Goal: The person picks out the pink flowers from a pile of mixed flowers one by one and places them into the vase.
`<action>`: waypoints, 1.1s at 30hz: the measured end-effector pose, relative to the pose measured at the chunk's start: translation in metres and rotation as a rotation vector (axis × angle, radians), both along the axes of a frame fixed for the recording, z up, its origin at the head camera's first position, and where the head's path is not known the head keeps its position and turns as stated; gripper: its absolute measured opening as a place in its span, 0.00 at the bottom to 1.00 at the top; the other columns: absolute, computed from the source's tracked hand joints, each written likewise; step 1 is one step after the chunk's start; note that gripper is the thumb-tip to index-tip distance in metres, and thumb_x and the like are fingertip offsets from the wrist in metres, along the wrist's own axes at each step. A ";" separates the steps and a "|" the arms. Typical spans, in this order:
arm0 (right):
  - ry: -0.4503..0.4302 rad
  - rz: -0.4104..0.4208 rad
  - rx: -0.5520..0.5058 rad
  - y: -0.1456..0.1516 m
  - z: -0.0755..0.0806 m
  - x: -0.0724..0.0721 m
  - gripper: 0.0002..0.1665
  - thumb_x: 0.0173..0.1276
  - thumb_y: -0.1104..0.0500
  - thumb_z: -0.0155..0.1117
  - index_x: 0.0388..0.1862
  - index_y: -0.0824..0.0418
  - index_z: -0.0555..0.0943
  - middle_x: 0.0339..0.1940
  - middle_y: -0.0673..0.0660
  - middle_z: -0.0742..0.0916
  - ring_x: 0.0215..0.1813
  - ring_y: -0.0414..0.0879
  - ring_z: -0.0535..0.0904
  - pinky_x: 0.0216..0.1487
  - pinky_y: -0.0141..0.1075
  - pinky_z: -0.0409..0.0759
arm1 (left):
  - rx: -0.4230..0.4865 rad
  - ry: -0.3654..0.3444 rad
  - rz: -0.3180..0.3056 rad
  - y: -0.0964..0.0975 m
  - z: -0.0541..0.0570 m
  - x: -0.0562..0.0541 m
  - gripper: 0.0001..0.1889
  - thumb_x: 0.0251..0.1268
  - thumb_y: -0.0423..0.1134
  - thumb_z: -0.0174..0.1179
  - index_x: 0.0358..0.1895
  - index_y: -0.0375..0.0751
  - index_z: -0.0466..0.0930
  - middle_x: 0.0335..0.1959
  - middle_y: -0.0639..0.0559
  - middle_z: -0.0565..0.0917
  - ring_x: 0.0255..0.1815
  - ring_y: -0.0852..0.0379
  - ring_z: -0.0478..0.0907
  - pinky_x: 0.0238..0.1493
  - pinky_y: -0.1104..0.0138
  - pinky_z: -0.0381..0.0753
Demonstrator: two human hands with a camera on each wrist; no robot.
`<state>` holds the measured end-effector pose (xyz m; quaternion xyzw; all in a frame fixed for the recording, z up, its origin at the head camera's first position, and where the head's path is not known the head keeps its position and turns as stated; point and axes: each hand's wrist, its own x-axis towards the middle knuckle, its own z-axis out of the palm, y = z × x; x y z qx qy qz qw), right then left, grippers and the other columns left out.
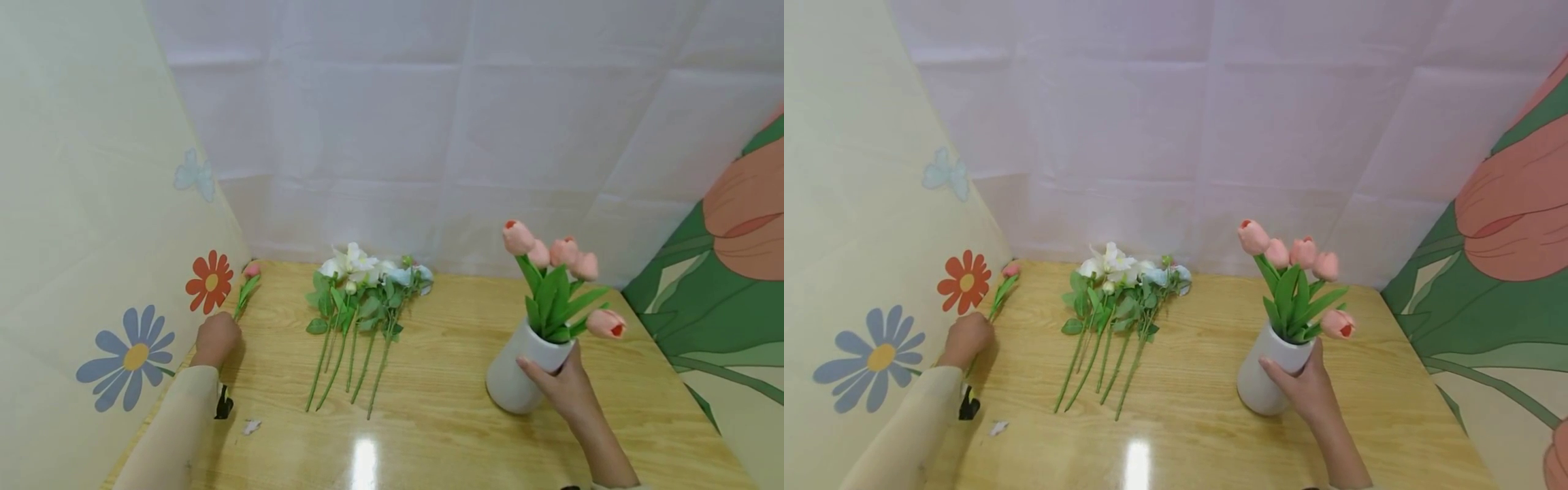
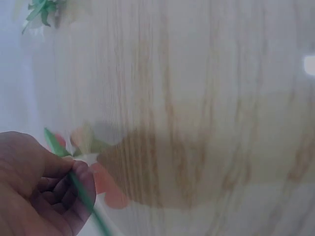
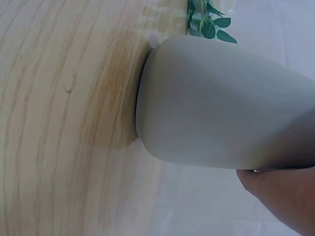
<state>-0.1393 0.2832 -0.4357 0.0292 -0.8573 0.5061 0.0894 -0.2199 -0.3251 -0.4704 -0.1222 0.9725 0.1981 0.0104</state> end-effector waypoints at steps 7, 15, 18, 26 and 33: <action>0.021 0.003 0.003 0.000 0.000 0.000 0.55 0.70 0.60 0.69 0.81 0.57 0.41 0.64 0.58 0.70 0.52 0.28 0.70 0.47 0.20 0.72 | 0.066 0.007 0.062 0.002 0.002 0.002 0.15 0.69 0.29 0.43 0.26 0.28 0.76 0.20 0.42 0.75 0.22 0.47 0.71 0.22 0.63 0.70; 0.030 0.016 -0.011 0.000 0.000 -0.001 0.55 0.71 0.61 0.68 0.82 0.53 0.41 0.63 0.54 0.70 0.54 0.30 0.71 0.48 0.20 0.73 | 0.119 0.061 0.102 0.001 0.003 0.005 0.18 0.71 0.34 0.43 0.29 0.29 0.80 0.21 0.42 0.77 0.25 0.46 0.73 0.24 0.62 0.70; 0.031 0.016 -0.010 0.000 -0.001 -0.002 0.55 0.71 0.61 0.69 0.82 0.52 0.41 0.63 0.54 0.70 0.54 0.30 0.71 0.48 0.20 0.73 | 0.127 0.076 0.108 0.002 0.003 0.006 0.18 0.73 0.35 0.44 0.36 0.25 0.81 0.29 0.35 0.82 0.29 0.42 0.77 0.28 0.59 0.74; 0.054 0.025 -0.009 0.000 -0.001 -0.003 0.55 0.70 0.62 0.69 0.82 0.51 0.42 0.61 0.51 0.71 0.54 0.31 0.71 0.48 0.21 0.74 | 0.221 0.069 0.149 0.008 0.007 0.005 0.16 0.78 0.37 0.49 0.41 0.26 0.82 0.29 0.41 0.85 0.30 0.47 0.78 0.28 0.64 0.73; 0.065 0.047 -0.024 0.000 -0.002 -0.002 0.55 0.71 0.62 0.68 0.82 0.47 0.42 0.60 0.47 0.71 0.55 0.32 0.71 0.48 0.22 0.74 | 0.380 0.074 0.177 0.019 0.014 0.005 0.18 0.80 0.34 0.48 0.57 0.20 0.76 0.38 0.36 0.87 0.26 0.58 0.84 0.31 0.65 0.86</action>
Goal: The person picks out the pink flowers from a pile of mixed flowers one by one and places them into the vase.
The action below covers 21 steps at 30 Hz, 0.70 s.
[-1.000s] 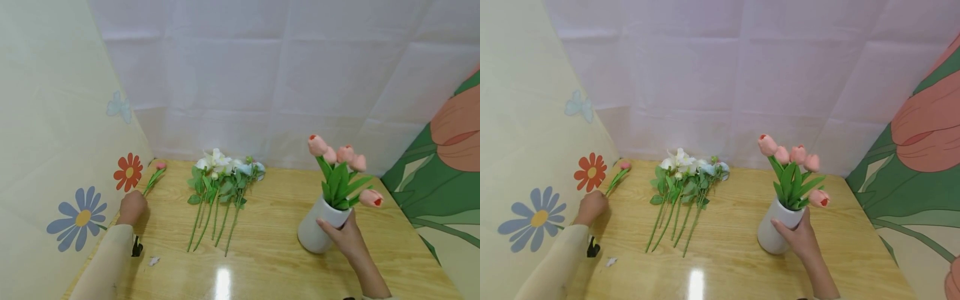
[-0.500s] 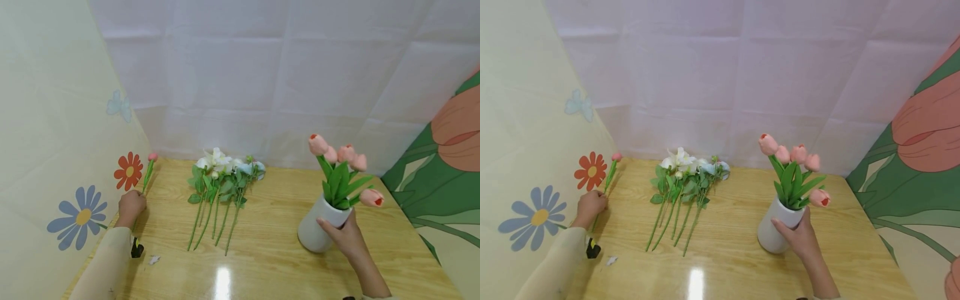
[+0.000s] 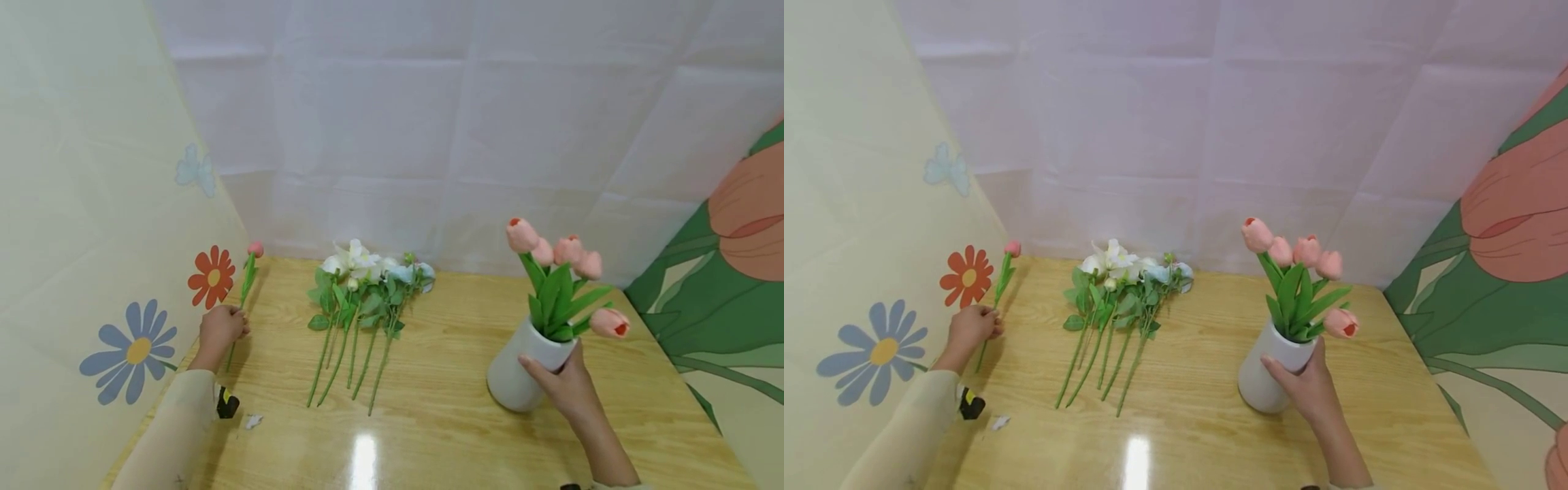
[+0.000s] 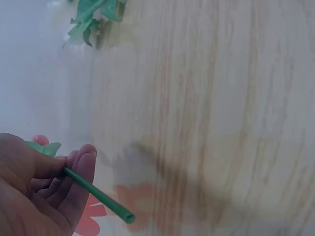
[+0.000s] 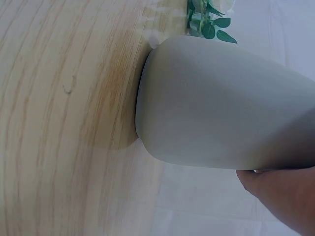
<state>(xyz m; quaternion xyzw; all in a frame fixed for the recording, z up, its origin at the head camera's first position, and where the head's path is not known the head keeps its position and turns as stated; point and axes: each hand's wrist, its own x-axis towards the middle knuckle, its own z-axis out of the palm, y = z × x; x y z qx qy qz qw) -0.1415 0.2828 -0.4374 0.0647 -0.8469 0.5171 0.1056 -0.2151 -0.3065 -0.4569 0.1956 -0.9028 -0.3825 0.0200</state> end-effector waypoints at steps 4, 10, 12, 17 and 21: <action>0.002 -0.002 0.009 0.000 0.000 0.000 0.56 0.71 0.61 0.69 0.82 0.46 0.42 0.61 0.49 0.71 0.55 0.32 0.71 0.49 0.21 0.73 | 0.087 0.032 0.015 0.008 0.005 0.001 0.18 0.80 0.33 0.49 0.60 0.19 0.74 0.45 0.31 0.86 0.26 0.59 0.84 0.35 0.63 0.88; -0.038 -0.033 0.030 0.001 0.000 0.001 0.57 0.71 0.59 0.69 0.82 0.50 0.39 0.65 0.56 0.70 0.54 0.29 0.70 0.47 0.20 0.72 | 0.075 0.059 0.007 0.017 0.011 0.000 0.18 0.81 0.34 0.49 0.60 0.20 0.75 0.44 0.33 0.85 0.27 0.60 0.84 0.37 0.61 0.89; -0.047 -0.045 0.039 0.001 0.000 0.000 0.57 0.71 0.59 0.69 0.82 0.53 0.39 0.65 0.59 0.69 0.53 0.27 0.69 0.47 0.19 0.71 | 0.077 0.065 0.002 0.019 0.012 0.001 0.18 0.81 0.35 0.49 0.60 0.21 0.75 0.45 0.33 0.85 0.27 0.60 0.84 0.38 0.60 0.89; -0.061 -0.056 0.042 0.001 0.000 0.000 0.57 0.71 0.59 0.69 0.82 0.56 0.38 0.66 0.60 0.69 0.52 0.27 0.69 0.46 0.18 0.71 | 0.074 0.085 -0.012 0.024 0.013 0.003 0.19 0.81 0.35 0.48 0.61 0.21 0.75 0.46 0.32 0.85 0.28 0.60 0.85 0.40 0.58 0.89; -0.067 -0.057 0.045 0.002 0.000 0.000 0.57 0.71 0.58 0.69 0.82 0.55 0.38 0.66 0.60 0.69 0.52 0.27 0.69 0.46 0.18 0.71 | 0.067 0.113 -0.032 0.030 0.017 0.005 0.18 0.81 0.35 0.49 0.61 0.22 0.76 0.46 0.31 0.86 0.28 0.60 0.85 0.41 0.57 0.89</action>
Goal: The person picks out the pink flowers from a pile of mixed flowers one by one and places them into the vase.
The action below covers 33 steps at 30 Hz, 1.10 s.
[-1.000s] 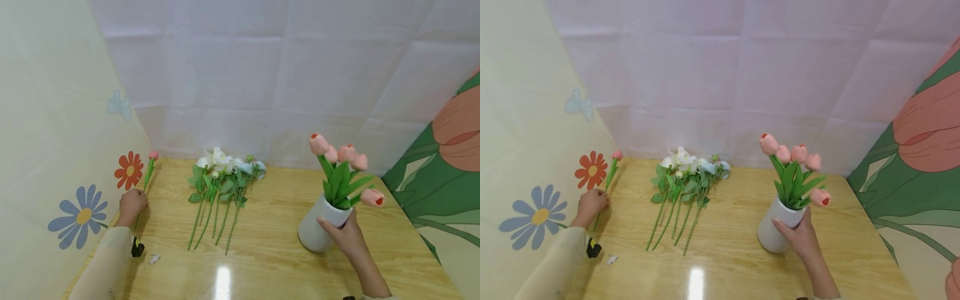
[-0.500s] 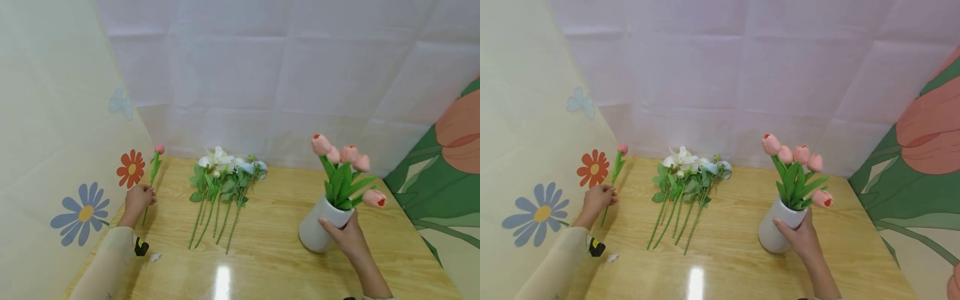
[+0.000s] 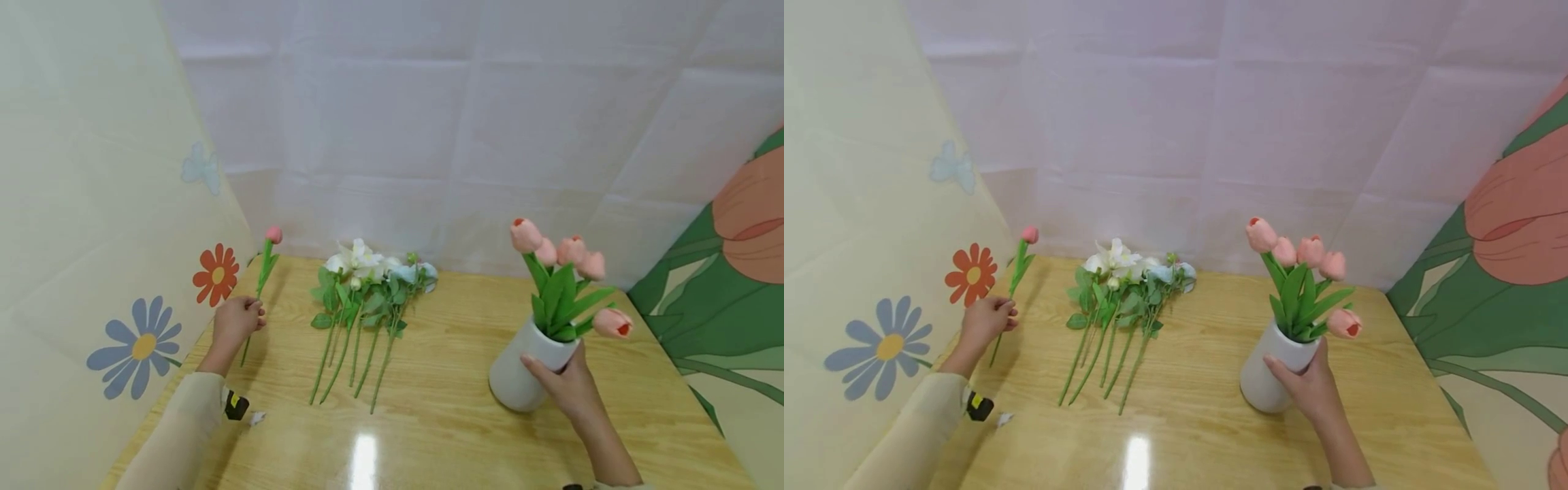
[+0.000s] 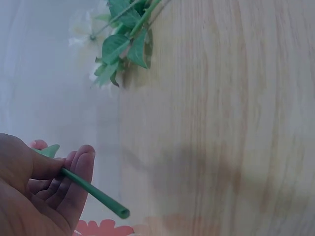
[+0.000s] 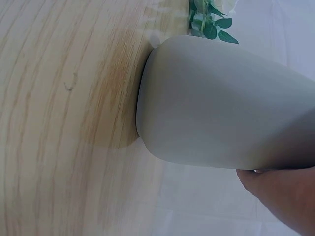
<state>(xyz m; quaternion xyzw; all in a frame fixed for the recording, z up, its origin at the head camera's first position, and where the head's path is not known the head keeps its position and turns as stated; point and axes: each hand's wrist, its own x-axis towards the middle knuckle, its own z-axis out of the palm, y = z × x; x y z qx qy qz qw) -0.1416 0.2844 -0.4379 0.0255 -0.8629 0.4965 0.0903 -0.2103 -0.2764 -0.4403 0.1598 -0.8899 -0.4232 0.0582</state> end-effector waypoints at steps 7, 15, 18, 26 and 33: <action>-0.016 -0.002 0.002 0.001 0.000 0.000 0.57 0.72 0.57 0.68 0.82 0.55 0.38 0.67 0.61 0.69 0.52 0.27 0.68 0.46 0.18 0.71 | -0.009 0.040 -0.037 0.015 0.011 0.002 0.18 0.80 0.35 0.50 0.60 0.23 0.76 0.46 0.31 0.86 0.28 0.59 0.86 0.36 0.61 0.89; 0.000 0.000 0.003 0.000 -0.001 0.001 0.57 0.71 0.58 0.69 0.82 0.56 0.39 0.66 0.61 0.70 0.52 0.26 0.69 0.46 0.19 0.72 | -0.021 0.091 -0.062 0.034 0.019 0.005 0.17 0.81 0.37 0.51 0.59 0.25 0.78 0.44 0.33 0.86 0.31 0.55 0.87 0.33 0.64 0.88; 0.015 -0.002 0.006 0.000 -0.002 0.001 0.57 0.70 0.59 0.69 0.81 0.57 0.39 0.66 0.62 0.70 0.51 0.26 0.69 0.46 0.19 0.71 | -0.007 0.109 -0.072 0.039 0.022 0.005 0.17 0.81 0.37 0.51 0.59 0.26 0.78 0.45 0.32 0.86 0.31 0.55 0.88 0.35 0.62 0.88; 0.051 0.001 -0.015 -0.001 -0.002 0.001 0.55 0.69 0.61 0.70 0.81 0.57 0.42 0.63 0.59 0.71 0.52 0.27 0.70 0.47 0.19 0.72 | 0.066 0.136 -0.069 0.052 0.027 0.006 0.17 0.80 0.38 0.52 0.59 0.28 0.78 0.46 0.32 0.86 0.32 0.57 0.87 0.40 0.59 0.89; 0.067 0.000 -0.016 -0.002 -0.001 0.001 0.55 0.69 0.62 0.70 0.81 0.57 0.43 0.62 0.57 0.71 0.52 0.28 0.70 0.47 0.19 0.72 | 0.117 0.161 -0.078 0.062 0.034 0.009 0.16 0.80 0.38 0.53 0.58 0.29 0.79 0.45 0.35 0.86 0.33 0.57 0.87 0.38 0.65 0.88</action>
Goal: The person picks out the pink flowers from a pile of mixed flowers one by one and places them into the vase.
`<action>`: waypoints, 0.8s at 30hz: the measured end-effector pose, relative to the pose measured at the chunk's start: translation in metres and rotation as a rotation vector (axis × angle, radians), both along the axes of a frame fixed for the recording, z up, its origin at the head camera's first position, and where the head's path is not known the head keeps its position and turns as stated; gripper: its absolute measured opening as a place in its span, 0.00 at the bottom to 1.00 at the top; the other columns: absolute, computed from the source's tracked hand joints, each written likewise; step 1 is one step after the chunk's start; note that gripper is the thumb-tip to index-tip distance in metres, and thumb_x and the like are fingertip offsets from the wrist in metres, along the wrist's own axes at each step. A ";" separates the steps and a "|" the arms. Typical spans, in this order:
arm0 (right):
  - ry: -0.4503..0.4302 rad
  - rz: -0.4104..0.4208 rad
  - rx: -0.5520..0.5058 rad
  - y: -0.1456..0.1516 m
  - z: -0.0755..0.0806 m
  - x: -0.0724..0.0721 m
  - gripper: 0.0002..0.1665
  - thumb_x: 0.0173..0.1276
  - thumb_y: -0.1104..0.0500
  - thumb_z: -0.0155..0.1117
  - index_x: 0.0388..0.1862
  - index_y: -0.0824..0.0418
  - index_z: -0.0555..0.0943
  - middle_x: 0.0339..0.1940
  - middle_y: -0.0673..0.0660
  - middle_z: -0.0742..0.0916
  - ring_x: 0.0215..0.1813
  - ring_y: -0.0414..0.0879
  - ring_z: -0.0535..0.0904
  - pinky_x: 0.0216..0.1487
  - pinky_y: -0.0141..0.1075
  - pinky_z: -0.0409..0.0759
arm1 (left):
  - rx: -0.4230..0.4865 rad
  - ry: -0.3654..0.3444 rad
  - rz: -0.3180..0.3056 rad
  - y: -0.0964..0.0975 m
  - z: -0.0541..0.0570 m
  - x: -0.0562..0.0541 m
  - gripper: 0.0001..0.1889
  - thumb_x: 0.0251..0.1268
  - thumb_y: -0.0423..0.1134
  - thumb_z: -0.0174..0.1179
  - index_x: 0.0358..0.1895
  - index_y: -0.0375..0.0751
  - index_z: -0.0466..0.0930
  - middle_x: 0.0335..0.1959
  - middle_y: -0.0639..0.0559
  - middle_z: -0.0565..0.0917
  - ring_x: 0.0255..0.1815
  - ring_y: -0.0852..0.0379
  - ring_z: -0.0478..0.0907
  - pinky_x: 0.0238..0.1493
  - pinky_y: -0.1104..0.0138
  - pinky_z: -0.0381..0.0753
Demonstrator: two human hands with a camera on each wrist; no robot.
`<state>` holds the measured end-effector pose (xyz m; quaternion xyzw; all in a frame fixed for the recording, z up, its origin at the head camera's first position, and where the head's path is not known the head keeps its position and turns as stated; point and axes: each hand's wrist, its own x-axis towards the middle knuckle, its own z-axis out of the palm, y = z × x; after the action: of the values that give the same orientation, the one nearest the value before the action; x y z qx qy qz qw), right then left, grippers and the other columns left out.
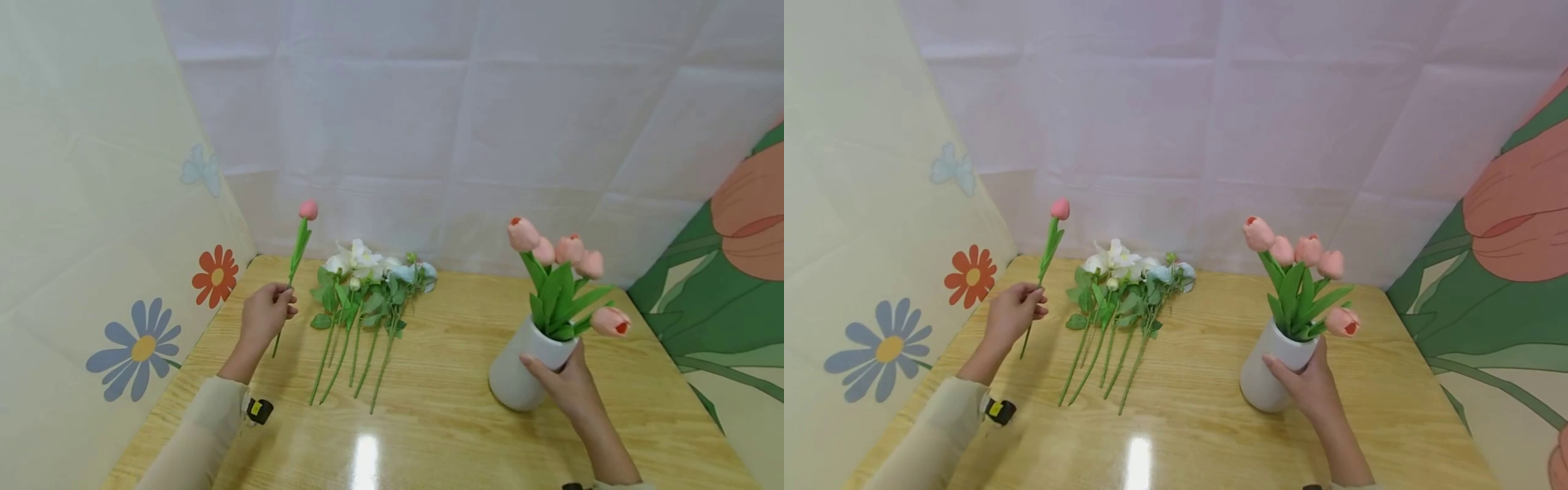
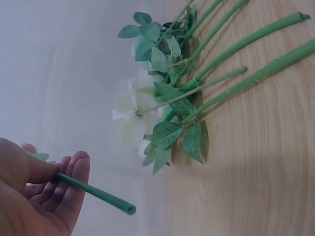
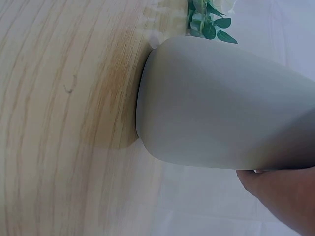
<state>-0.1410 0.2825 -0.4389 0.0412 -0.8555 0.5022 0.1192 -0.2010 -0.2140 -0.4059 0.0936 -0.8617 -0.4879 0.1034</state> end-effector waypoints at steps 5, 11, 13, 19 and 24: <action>-0.006 0.004 0.000 0.000 0.000 0.000 0.56 0.69 0.62 0.70 0.81 0.56 0.42 0.62 0.57 0.71 0.52 0.28 0.70 0.47 0.19 0.72 | 0.023 0.028 -0.005 0.006 0.004 0.001 0.16 0.80 0.38 0.54 0.58 0.28 0.79 0.45 0.34 0.86 0.33 0.57 0.87 0.41 0.60 0.89; -0.026 0.002 0.017 0.001 0.001 0.000 0.57 0.69 0.60 0.70 0.81 0.57 0.40 0.64 0.60 0.70 0.51 0.27 0.70 0.46 0.19 0.72 | 0.027 0.082 -0.022 0.016 0.007 0.002 0.15 0.79 0.36 0.55 0.57 0.28 0.79 0.44 0.32 0.86 0.32 0.55 0.88 0.36 0.64 0.89; -0.030 0.002 0.017 0.001 0.001 0.000 0.57 0.70 0.60 0.70 0.81 0.57 0.40 0.64 0.60 0.70 0.52 0.27 0.70 0.46 0.19 0.72 | 0.033 0.105 -0.031 0.021 0.009 0.003 0.15 0.78 0.36 0.55 0.56 0.27 0.80 0.42 0.33 0.87 0.32 0.55 0.88 0.36 0.64 0.89; -0.021 0.012 0.013 0.002 0.000 -0.002 0.57 0.70 0.61 0.69 0.82 0.55 0.40 0.63 0.58 0.70 0.52 0.28 0.70 0.46 0.19 0.72 | 0.050 0.171 -0.063 0.034 0.017 0.008 0.14 0.77 0.35 0.57 0.55 0.27 0.80 0.40 0.33 0.87 0.32 0.51 0.88 0.34 0.65 0.89; -0.004 0.013 0.005 0.001 0.000 -0.002 0.56 0.69 0.62 0.70 0.82 0.55 0.41 0.62 0.55 0.70 0.52 0.29 0.70 0.47 0.19 0.72 | 0.061 0.183 -0.083 0.043 0.020 0.009 0.15 0.77 0.36 0.57 0.57 0.28 0.80 0.41 0.34 0.87 0.33 0.50 0.88 0.35 0.65 0.88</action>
<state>-0.1428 0.2837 -0.4391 0.0463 -0.8567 0.5009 0.1142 -0.1918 -0.1713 -0.3860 0.0162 -0.8365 -0.5243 0.1585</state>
